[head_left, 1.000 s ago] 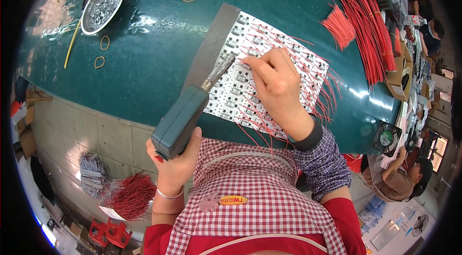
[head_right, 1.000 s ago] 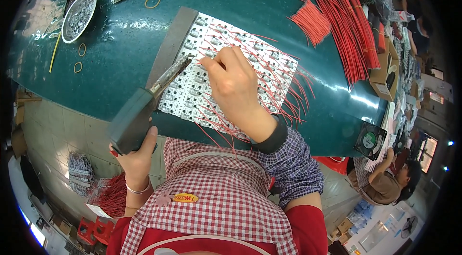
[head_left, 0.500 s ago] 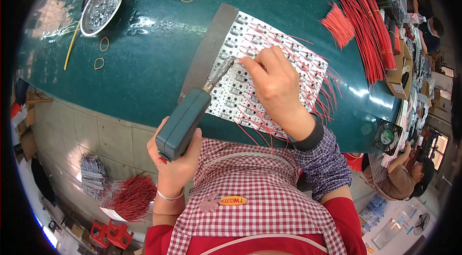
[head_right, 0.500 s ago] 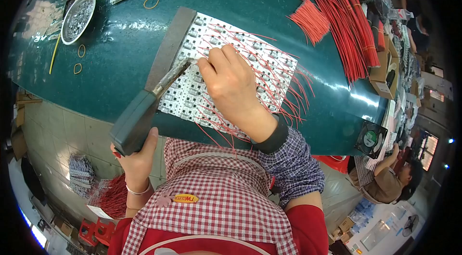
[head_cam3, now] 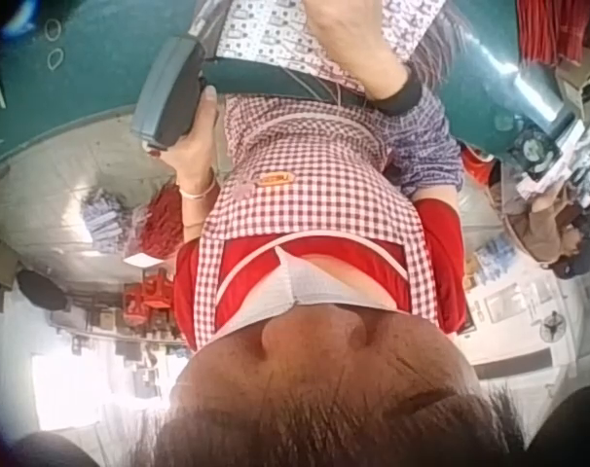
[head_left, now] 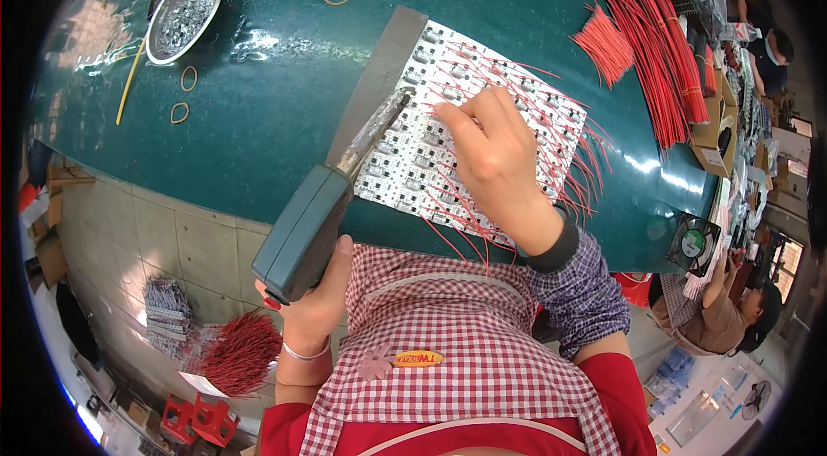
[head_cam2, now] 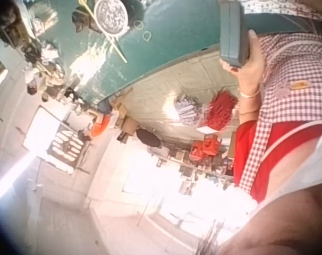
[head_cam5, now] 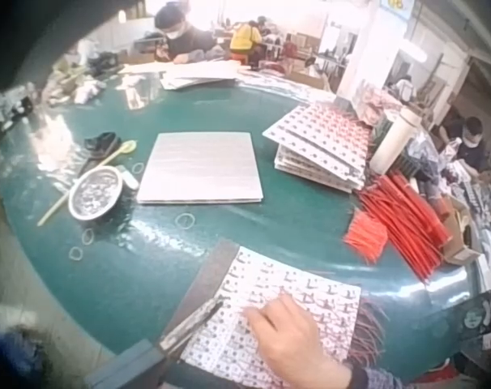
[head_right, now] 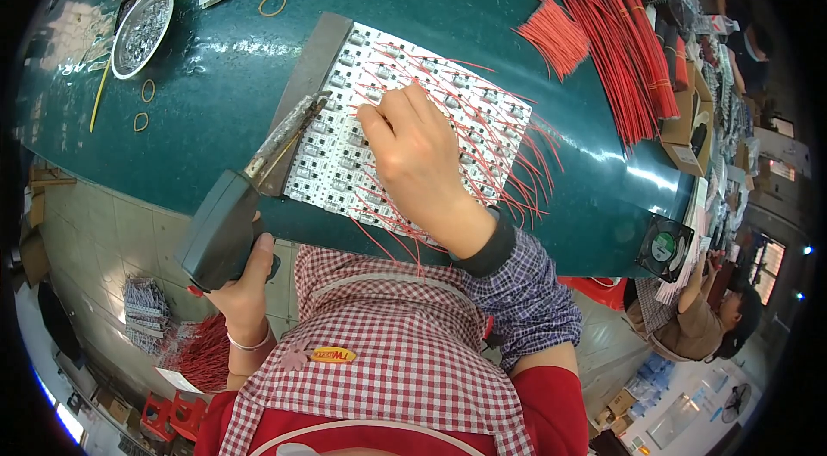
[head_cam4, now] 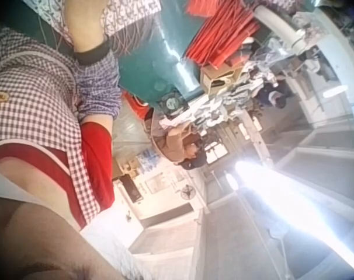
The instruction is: The person solders red wires to an LED circuit board using a soldering iron gun.
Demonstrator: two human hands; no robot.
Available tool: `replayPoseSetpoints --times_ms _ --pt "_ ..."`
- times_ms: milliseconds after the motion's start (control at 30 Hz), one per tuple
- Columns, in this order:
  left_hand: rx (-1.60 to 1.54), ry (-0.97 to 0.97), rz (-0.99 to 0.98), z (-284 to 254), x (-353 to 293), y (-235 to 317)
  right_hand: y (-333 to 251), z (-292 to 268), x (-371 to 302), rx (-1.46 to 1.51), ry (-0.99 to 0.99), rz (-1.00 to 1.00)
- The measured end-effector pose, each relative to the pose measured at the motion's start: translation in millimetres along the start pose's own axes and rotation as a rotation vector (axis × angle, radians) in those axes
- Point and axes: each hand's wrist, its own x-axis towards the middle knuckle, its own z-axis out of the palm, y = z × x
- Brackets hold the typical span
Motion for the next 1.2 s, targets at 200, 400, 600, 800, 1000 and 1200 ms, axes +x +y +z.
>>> replayPoseSetpoints --times_ms 200,400,600,800,1000,1200 --pt "-0.005 -0.002 -0.034 2.6 1.9 0.7 -8.3 -0.9 -4.3 0.033 0.052 -0.010" --pt "0.017 0.070 0.015 9.7 11.3 5.7 -4.8 8.2 -7.1 0.035 0.032 -0.008" --pt "-0.008 0.041 0.027 10.1 11.9 1.6 -7.0 8.6 -5.7 0.036 0.033 -0.008" --pt "-0.012 -0.023 -0.008 9.0 16.7 10.8 -7.8 10.0 -6.0 0.015 0.028 -0.008" --pt "0.032 -0.066 0.017 9.4 18.8 15.1 -8.4 8.9 -5.6 -0.012 0.023 -0.023" --pt "0.055 -0.077 0.007 6.7 18.5 16.8 -8.6 7.6 -4.6 -0.009 0.016 -0.028"
